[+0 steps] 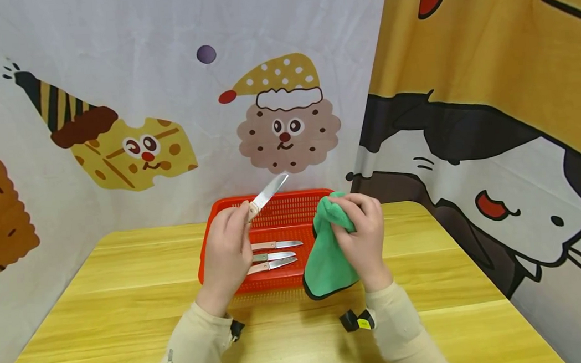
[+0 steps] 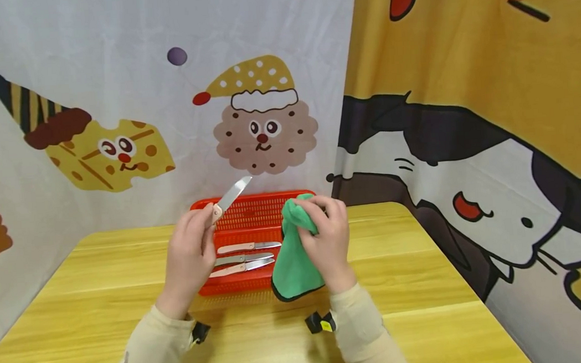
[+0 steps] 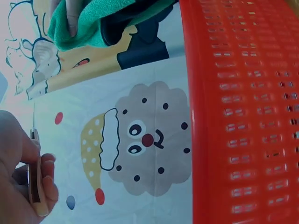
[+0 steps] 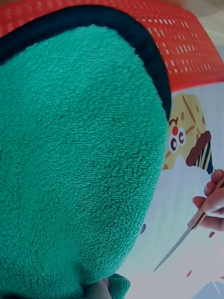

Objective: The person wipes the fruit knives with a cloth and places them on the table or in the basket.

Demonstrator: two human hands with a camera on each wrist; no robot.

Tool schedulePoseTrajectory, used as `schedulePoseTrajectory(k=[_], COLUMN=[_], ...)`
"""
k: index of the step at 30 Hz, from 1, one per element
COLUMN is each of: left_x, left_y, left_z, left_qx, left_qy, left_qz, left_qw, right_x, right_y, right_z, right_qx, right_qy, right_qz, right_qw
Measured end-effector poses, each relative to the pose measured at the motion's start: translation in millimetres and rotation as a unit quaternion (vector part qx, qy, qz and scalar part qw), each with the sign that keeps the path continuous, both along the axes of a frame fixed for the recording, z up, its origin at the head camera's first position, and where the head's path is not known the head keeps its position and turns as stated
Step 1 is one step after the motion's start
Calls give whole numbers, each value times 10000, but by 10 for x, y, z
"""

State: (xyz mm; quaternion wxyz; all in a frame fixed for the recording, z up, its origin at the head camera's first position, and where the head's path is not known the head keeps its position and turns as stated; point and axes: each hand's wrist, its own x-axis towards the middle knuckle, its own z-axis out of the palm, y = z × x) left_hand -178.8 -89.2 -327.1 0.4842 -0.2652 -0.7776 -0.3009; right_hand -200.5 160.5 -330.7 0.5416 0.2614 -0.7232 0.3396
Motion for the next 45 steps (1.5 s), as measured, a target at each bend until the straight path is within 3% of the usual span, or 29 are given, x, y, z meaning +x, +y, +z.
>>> schedulePoseTrajectory(k=[7, 15, 19, 28, 38, 45], left_x=[1, 11, 33, 62, 52, 57], left_y=[14, 120, 193, 254, 255, 236], left_z=[-38, -103, -139, -213, -227, -216], left_qx=[-502, -842, -973, -866, -883, -939], left_qy=[242, 449, 536, 806, 931, 968], left_qz=[237, 130, 41, -199, -207, -52], left_qw=[9982, 9954, 9938, 9928, 9915, 9909], right_x=[74, 236, 263, 237, 189, 125], right_y=[-80, -385, -517, -626, -589, -485], right_z=[-56, -66, -68, -103, -86, -52], right_qx=[27, 399, 531, 501, 523, 353], right_qy=[127, 422, 456, 457, 431, 404], right_qz=[8, 297, 252, -112, -234, -369], right_qw=[9999, 9979, 9972, 9976, 9974, 9979])
